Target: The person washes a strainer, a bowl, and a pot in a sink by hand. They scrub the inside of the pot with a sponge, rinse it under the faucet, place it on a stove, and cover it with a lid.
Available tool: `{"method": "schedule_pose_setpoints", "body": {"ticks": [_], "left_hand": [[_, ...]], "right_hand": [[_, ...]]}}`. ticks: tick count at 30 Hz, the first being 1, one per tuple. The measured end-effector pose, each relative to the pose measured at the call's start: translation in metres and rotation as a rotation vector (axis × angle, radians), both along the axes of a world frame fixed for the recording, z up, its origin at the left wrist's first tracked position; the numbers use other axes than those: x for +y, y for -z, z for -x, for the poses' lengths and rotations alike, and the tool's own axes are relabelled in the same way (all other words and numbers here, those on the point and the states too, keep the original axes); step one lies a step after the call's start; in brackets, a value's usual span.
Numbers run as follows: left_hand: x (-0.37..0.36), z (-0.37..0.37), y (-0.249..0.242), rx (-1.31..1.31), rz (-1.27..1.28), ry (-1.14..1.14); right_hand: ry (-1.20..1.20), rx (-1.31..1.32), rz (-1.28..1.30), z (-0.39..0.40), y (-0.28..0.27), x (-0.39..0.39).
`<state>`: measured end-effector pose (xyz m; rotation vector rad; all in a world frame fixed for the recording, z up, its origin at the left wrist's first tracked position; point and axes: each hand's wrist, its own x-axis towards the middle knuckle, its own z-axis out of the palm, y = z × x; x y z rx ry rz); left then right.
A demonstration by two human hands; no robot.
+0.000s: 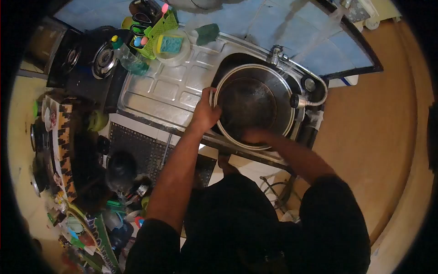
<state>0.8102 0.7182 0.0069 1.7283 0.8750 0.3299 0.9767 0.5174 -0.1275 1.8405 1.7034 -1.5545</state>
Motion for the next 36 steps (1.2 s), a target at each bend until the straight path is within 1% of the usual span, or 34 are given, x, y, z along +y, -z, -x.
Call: {"method": "schedule_pose_setpoints", "body": {"ticks": [1, 3, 4, 5, 6, 7, 8, 9, 10, 12, 13, 14, 15, 16, 17, 18, 19, 20, 21, 22, 23, 24, 25, 27, 28, 29, 30, 31, 32, 33, 35, 36], "left_hand": [[0.0, 0.001, -0.003, 0.004, 0.001, 0.007], [-0.001, 0.0, -0.015, 0.122, 0.074, 0.003], [-0.002, -0.001, -0.007, 0.115, 0.075, 0.005], [-0.004, -0.001, 0.007, 0.061, 0.005, -0.006], [-0.004, -0.001, 0.008, 0.01, -0.065, -0.021], [-0.002, 0.002, 0.009, 0.01, -0.068, -0.025], [-0.003, 0.003, 0.0, 0.028, -0.001, -0.012], [-0.004, 0.003, -0.005, 0.043, 0.065, 0.005], [-0.004, 0.0, -0.007, 0.036, 0.062, 0.007], [-0.004, 0.0, -0.005, 0.028, 0.05, -0.003], [-0.002, 0.0, -0.006, 0.03, 0.047, -0.006], [-0.002, 0.001, -0.006, -0.004, 0.028, 0.011], [-0.002, 0.002, -0.006, -0.036, 0.011, 0.034], [-0.002, 0.003, 0.0, -0.031, 0.011, 0.041], [-0.001, 0.003, 0.013, -0.047, 0.028, 0.038], [-0.001, 0.002, 0.016, -0.064, 0.044, 0.032], [-0.002, 0.003, 0.018, -0.061, 0.046, 0.034], [-0.002, 0.003, 0.011, -0.027, 0.046, 0.03], [-0.003, 0.004, 0.01, 0.005, 0.045, 0.026], [-0.004, 0.004, 0.013, 0.007, 0.048, 0.025], [-0.005, 0.004, 0.022, -0.049, -0.008, 0.007], [-0.006, 0.003, 0.022, -0.106, -0.064, -0.008], [-0.006, 0.002, 0.022, -0.11, -0.063, -0.006], [-0.006, 0.002, 0.008, -0.05, 0.095, -0.002], [-0.005, 0.002, 0.008, -0.052, 0.093, -0.009], [-0.004, 0.002, 0.013, -0.067, 0.026, 0.009], [-0.004, 0.003, 0.016, -0.082, -0.039, 0.035], [-0.005, 0.003, 0.019, -0.081, -0.04, 0.04], [-0.006, 0.004, 0.021, -0.077, -0.051, 0.022], [-0.008, 0.004, 0.023, -0.073, -0.061, -0.001], [-0.008, 0.006, 0.025, -0.09, -0.056, 0.012], [-0.007, 0.004, 0.024, -0.111, -0.056, 0.021]], "right_hand": [[0.007, 0.004, 0.001, -0.012, -0.002, -0.009], [-0.014, -0.096, -0.208, -0.056, -0.03, -0.029], [-0.128, -0.437, -0.38, -0.067, -0.069, -0.021], [-0.196, -0.605, -0.475, -0.071, -0.086, -0.014], [-0.252, -0.78, -0.557, -0.076, -0.103, -0.008], [-0.285, -0.823, -0.569, -0.076, -0.102, -0.005], [-0.311, -0.866, -0.573, -0.075, -0.1, -0.007], [-0.127, -0.783, -0.417, -0.063, -0.09, -0.016], [0.05, -0.697, -0.267, -0.047, -0.073, -0.022], [-0.038, -0.024, 0.036, -0.028, 0.017, -0.03], [-0.042, -0.023, 0.033, -0.016, 0.011, -0.016], [-0.013, -0.08, 0.04, 0.0, -0.008, -0.001], [0.02, -0.137, 0.049, 0.009, -0.032, 0.008], [0.028, -0.131, 0.05, 0.006, -0.058, 0.014], [0.049, -0.234, 0.02, -0.002, -0.086, 0.022], [0.067, -0.337, -0.009, -0.009, -0.099, 0.024], [0.373, -0.285, -0.564, -0.021, -0.071, 0.006], [0.546, -0.249, -0.833, -0.032, -0.062, -0.003], [0.677, -0.21, -1.116, -0.038, -0.066, -0.007], [0.127, -0.709, -0.842, -0.054, -0.071, -0.006], [-0.438, -1.139, -0.489, -0.061, -0.084, -0.001], [-0.438, -1.14, -0.487, -0.056, -0.092, -0.006], [-0.369, -1.024, -0.514, -0.045, -0.1, -0.017], [-0.307, -0.91, -0.542, -0.04, -0.113, -0.017], [-0.368, -0.662, -0.28, -0.04, -0.118, -0.012], [-0.418, -0.406, -0.019, -0.038, -0.12, -0.01], [-0.414, -0.403, -0.018, -0.048, -0.106, -0.016], [-0.279, -0.52, -0.263, -0.07, -0.078, -0.027], [-0.211, -0.579, -0.384, -0.075, -0.077, -0.026], [-0.136, -0.632, -0.505, -0.075, -0.092, -0.018], [-0.443, -0.731, -0.084, -0.066, -0.123, -0.003], [-0.44, -0.736, -0.081, -0.059, -0.115, -0.008]]}}
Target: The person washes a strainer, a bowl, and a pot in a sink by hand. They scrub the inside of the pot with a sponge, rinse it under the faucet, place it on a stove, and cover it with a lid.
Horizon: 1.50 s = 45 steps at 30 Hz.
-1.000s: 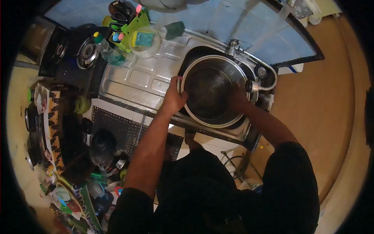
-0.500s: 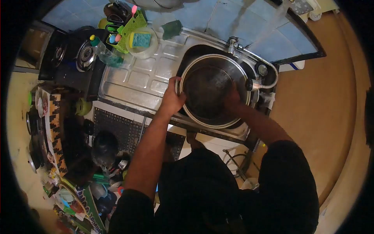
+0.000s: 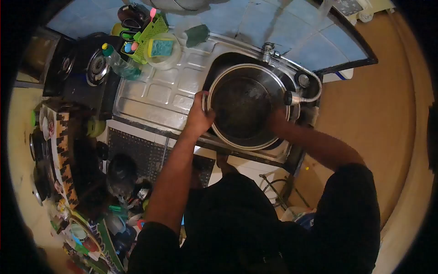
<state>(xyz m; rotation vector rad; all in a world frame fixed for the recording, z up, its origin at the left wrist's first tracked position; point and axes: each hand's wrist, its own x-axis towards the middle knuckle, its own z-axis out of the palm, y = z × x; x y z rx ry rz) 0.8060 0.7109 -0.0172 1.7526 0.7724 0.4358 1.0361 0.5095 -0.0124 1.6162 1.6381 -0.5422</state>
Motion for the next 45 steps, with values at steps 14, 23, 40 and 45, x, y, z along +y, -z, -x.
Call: {"method": "schedule_pose_setpoints", "body": {"ticks": [14, 23, 40, 45], "left_hand": [[0.004, 0.001, -0.003, 0.062, 0.119, 0.052], [0.001, 0.001, -0.009, 0.021, 0.009, 0.015], [-0.004, 0.001, -0.027, 0.142, 0.02, -0.011], [0.0, 0.004, -0.001, -0.015, 0.092, 0.042]], "right_hand": [[1.675, 1.156, -0.64, 0.091, 0.078, 0.144], [0.196, 0.816, -0.201, 0.018, 0.122, -0.023], [0.48, 0.094, 0.019, -0.012, 0.066, -0.006], [0.453, 0.547, -0.112, 0.068, 0.03, 0.064]]}}
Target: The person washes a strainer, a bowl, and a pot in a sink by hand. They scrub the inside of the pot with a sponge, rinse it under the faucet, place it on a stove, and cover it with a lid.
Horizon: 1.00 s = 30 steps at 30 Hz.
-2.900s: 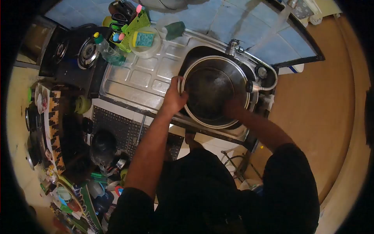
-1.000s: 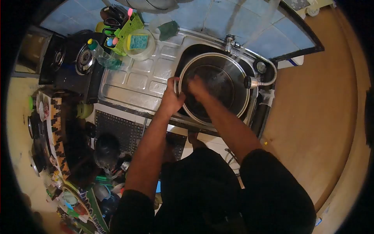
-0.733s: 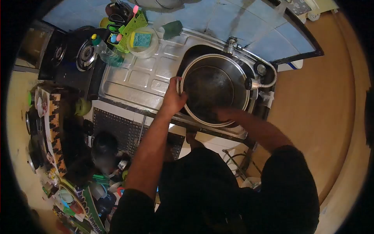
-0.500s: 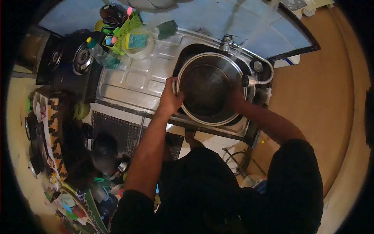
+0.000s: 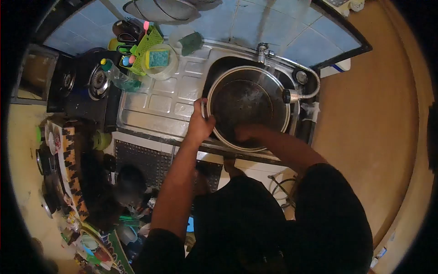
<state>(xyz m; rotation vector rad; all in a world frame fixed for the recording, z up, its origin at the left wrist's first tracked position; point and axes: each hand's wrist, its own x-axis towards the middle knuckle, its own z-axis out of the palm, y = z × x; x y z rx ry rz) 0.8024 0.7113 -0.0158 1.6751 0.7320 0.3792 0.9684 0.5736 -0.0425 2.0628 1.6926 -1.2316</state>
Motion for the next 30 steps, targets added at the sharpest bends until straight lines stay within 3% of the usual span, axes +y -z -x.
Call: {"method": "schedule_pose_setpoints", "body": {"ticks": [1, 3, 4, 7, 8, 12, 14, 16, 17, 19, 20, 21, 23, 24, 27, 28, 30], "left_hand": [[-0.001, 0.0, -0.008, 0.038, -0.013, -0.012], [-0.003, -0.001, -0.026, 0.059, -0.025, -0.003], [-0.003, -0.002, -0.029, 0.069, -0.03, 0.001], [-0.001, -0.001, -0.007, 0.051, 0.032, -0.005], [0.0, 0.001, -0.002, 0.059, 0.033, 0.002], [0.003, -0.002, -0.01, 0.094, 0.026, 0.021], [0.0, 0.0, -0.016, 0.154, 0.087, 0.062], [0.001, -0.004, -0.009, 0.072, 0.132, 0.002], [0.0, -0.006, -0.01, 0.068, 0.132, 0.005], [0.004, -0.003, -0.012, 0.073, 0.065, 0.036], [0.005, -0.001, -0.013, 0.08, 0.061, 0.031], [0.004, -0.001, -0.012, 0.075, 0.044, 0.024], [0.003, -0.002, -0.015, 0.069, 0.031, 0.031], [0.004, -0.003, -0.021, 0.122, 0.056, 0.04], [0.004, -0.008, -0.027, 0.152, 0.077, 0.043], [0.004, -0.006, -0.026, 0.138, 0.074, 0.044], [0.002, -0.001, -0.023, 0.127, 0.026, 0.049]], "right_hand": [[0.062, 0.096, 0.015, 0.008, 0.013, 0.012], [0.303, 0.033, -0.114, -0.013, 0.036, 0.048], [0.311, 0.041, -0.117, -0.031, 0.04, 0.062], [1.569, 0.718, -0.436, -0.076, 0.044, 0.082], [1.579, 0.722, -0.431, -0.072, 0.04, 0.08], [0.86, -0.048, -0.377, -0.071, 0.018, 0.088], [0.686, -0.214, -0.348, -0.04, 0.032, 0.096], [1.308, -0.24, -0.917, 0.011, 0.082, 0.124], [1.308, -0.244, -0.92, 0.004, 0.079, 0.11], [0.702, 0.244, -0.561, -0.02, 0.073, 0.075], [0.699, 0.254, -0.562, -0.031, 0.066, 0.07], [0.949, 0.062, -0.52, -0.046, 0.063, 0.066], [1.203, -0.143, -0.463, -0.06, 0.069, 0.07], [1.099, -0.153, -0.476, -0.059, 0.082, 0.076], [0.813, -0.078, -0.846, -0.007, 0.099, 0.085], [0.817, -0.071, -0.847, 0.007, 0.099, 0.077], [0.703, 0.36, -0.749, 0.027, 0.09, 0.065]]}}
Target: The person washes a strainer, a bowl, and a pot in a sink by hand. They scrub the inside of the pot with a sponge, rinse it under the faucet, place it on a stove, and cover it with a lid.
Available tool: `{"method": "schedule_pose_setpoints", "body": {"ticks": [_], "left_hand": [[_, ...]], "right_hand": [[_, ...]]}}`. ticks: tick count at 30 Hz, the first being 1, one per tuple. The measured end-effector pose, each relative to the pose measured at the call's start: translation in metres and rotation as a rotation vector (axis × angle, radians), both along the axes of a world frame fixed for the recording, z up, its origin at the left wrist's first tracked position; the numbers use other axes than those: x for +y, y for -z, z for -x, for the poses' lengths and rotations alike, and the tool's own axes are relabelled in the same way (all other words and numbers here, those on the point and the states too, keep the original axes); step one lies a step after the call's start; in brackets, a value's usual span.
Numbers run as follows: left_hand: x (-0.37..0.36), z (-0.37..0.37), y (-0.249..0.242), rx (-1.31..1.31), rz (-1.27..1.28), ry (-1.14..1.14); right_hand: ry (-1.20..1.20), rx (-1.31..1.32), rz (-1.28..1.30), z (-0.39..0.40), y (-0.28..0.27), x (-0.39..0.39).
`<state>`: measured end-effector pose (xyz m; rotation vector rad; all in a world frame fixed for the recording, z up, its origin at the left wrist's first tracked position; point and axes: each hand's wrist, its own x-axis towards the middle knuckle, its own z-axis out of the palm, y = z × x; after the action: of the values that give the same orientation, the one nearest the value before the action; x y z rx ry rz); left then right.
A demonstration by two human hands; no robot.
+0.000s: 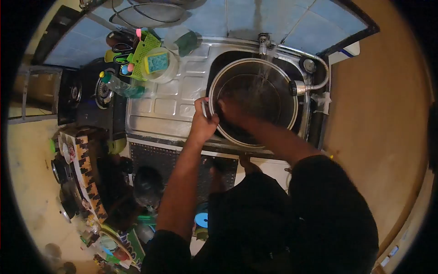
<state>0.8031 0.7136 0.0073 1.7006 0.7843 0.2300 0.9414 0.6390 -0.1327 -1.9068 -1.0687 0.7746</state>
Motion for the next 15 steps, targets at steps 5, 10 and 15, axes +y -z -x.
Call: {"method": "schedule_pose_setpoints", "body": {"ticks": [5, 10, 15], "left_hand": [[0.0, 0.001, 0.019, -0.142, -0.037, -0.018], [-0.003, -0.001, 0.008, -0.038, 0.031, -0.041], [0.001, -0.002, 0.005, -0.011, 0.067, 0.003]], "right_hand": [[-0.08, -0.527, 0.466, -0.073, -0.015, -0.033], [0.42, 0.079, 0.425, -0.136, -0.04, -0.02], [0.907, -0.523, 0.026, -0.06, -0.051, 0.038]]}}
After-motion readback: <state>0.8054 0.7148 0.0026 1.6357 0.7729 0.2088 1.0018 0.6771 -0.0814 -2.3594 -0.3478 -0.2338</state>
